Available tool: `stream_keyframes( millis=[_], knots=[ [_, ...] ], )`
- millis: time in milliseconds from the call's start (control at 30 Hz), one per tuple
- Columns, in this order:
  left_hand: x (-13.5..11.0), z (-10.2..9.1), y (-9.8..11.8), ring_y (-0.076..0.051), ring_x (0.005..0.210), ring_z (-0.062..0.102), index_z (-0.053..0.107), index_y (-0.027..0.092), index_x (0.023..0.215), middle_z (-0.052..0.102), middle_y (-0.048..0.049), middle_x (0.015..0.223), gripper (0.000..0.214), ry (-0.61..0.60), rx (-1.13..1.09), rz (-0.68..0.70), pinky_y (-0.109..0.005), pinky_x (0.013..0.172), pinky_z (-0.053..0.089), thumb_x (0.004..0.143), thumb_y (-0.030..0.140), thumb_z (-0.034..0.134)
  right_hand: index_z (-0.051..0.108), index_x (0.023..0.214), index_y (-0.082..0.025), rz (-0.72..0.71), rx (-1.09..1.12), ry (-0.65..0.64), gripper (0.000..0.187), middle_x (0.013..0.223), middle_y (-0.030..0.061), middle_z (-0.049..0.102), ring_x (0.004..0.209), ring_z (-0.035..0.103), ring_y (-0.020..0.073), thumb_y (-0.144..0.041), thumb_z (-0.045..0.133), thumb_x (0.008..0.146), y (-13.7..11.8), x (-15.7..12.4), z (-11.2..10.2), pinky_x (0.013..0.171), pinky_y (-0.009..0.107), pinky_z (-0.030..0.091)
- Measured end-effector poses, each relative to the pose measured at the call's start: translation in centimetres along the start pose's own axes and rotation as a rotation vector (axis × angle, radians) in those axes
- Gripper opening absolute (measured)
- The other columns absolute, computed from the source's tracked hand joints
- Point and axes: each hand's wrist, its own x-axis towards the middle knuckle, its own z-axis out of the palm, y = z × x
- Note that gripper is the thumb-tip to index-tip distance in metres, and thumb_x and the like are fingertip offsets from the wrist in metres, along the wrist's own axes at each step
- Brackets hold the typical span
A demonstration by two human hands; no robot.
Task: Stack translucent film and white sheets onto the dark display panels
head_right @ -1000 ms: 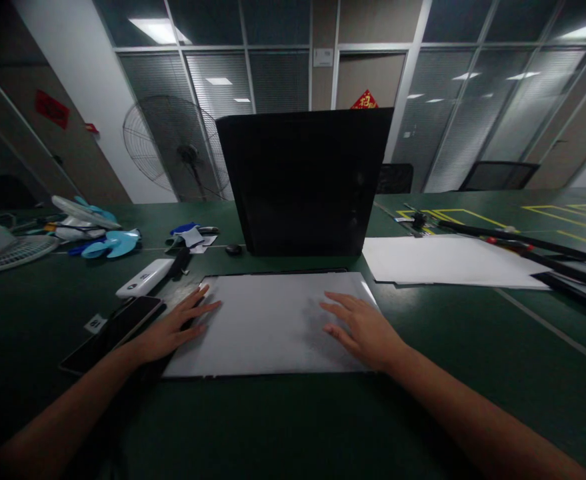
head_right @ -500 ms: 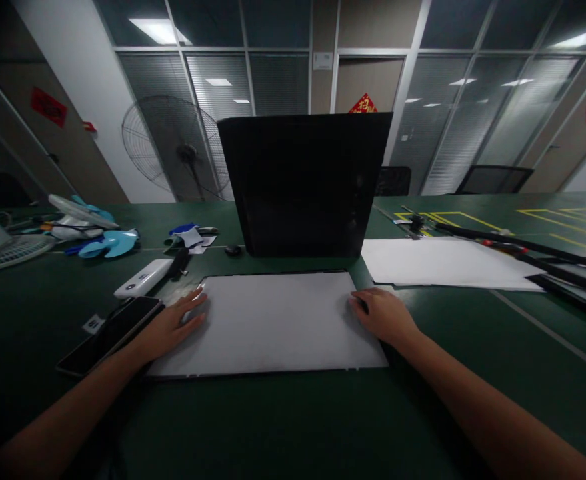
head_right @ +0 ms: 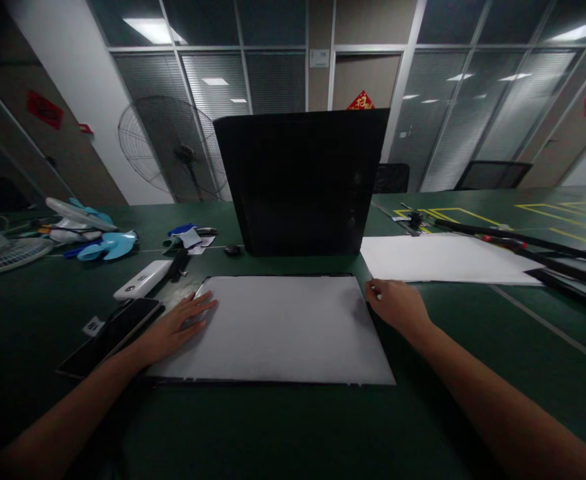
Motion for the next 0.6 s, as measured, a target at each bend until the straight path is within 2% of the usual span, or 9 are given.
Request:
stream_keyframes(
  millis=[67,133,200,300,433,533,600],
  knots=[
    [0.1,0.0,0.0,-0.040,0.162,0.017,0.050,0.029,0.159,0.032,-0.0052,0.173,0.073,-0.001,0.015,0.000,-0.064,0.129,0.020,0.100,0.071,0.043,0.076,0.127,-0.018,-0.077,0.016,0.063,0.048,0.125,0.0157,0.075,0.117,0.069,0.0323,-0.041,0.039,0.104,2.1,0.9,1.3,0.102,0.047,0.053],
    [0.1,-0.1,0.1,-0.038,0.162,0.020,0.050,0.029,0.159,0.033,-0.0048,0.173,0.071,0.001,0.035,-0.002,-0.063,0.129,0.022,0.101,0.069,0.043,0.066,0.142,-0.015,-0.141,0.017,0.088,0.052,0.146,0.0152,0.064,0.143,0.052,0.0335,-0.041,0.043,0.103,4.2,1.6,2.9,0.117,0.053,0.043],
    [0.0,-0.4,0.3,-0.037,0.161,0.024,0.051,0.031,0.158,0.034,-0.0039,0.172,0.069,0.001,0.058,-0.004,-0.062,0.129,0.025,0.101,0.067,0.045,0.058,0.151,-0.016,-0.143,0.014,0.049,0.058,0.157,0.0133,0.054,0.152,0.039,0.0357,-0.046,0.043,0.104,6.0,2.0,4.3,0.121,0.062,0.035],
    [-0.2,-0.9,0.7,-0.038,0.157,0.035,0.056,0.032,0.155,0.040,-0.0034,0.170,0.065,0.024,0.083,0.004,-0.061,0.127,0.031,0.098,0.064,0.052,0.058,0.151,-0.023,-0.108,0.024,-0.027,0.057,0.159,0.0098,0.053,0.153,0.039,0.0372,-0.052,0.041,0.105,7.5,2.3,5.5,0.119,0.067,0.035],
    [-0.5,-1.3,1.2,-0.038,0.156,0.038,0.059,0.032,0.153,0.043,-0.0032,0.168,0.061,0.039,0.095,0.004,-0.061,0.126,0.034,0.098,0.058,0.054,0.067,0.142,-0.020,-0.118,0.004,-0.006,0.056,0.147,0.0123,0.063,0.143,0.050,0.0353,-0.055,0.044,0.105,7.6,2.6,5.3,0.118,0.056,0.039],
    [-0.5,-1.4,1.4,-0.037,0.157,0.035,0.055,0.030,0.156,0.041,-0.0045,0.169,0.064,0.016,0.114,-0.013,-0.061,0.126,0.032,0.098,0.057,0.052,0.071,0.137,-0.018,-0.107,-0.013,-0.017,0.055,0.139,0.0151,0.068,0.124,0.063,0.0324,-0.053,0.041,0.106,7.2,2.8,4.6,0.107,0.049,0.048],
    [-0.6,-1.4,1.5,-0.037,0.156,0.037,0.054,0.029,0.157,0.039,-0.0048,0.170,0.064,-0.001,0.127,-0.027,-0.060,0.126,0.033,0.099,0.057,0.051,0.074,0.133,-0.019,-0.097,-0.022,-0.016,0.052,0.134,0.0154,0.070,0.117,0.066,0.0312,-0.049,0.039,0.107,7.0,2.9,4.2,0.102,0.047,0.051]
  ],
)
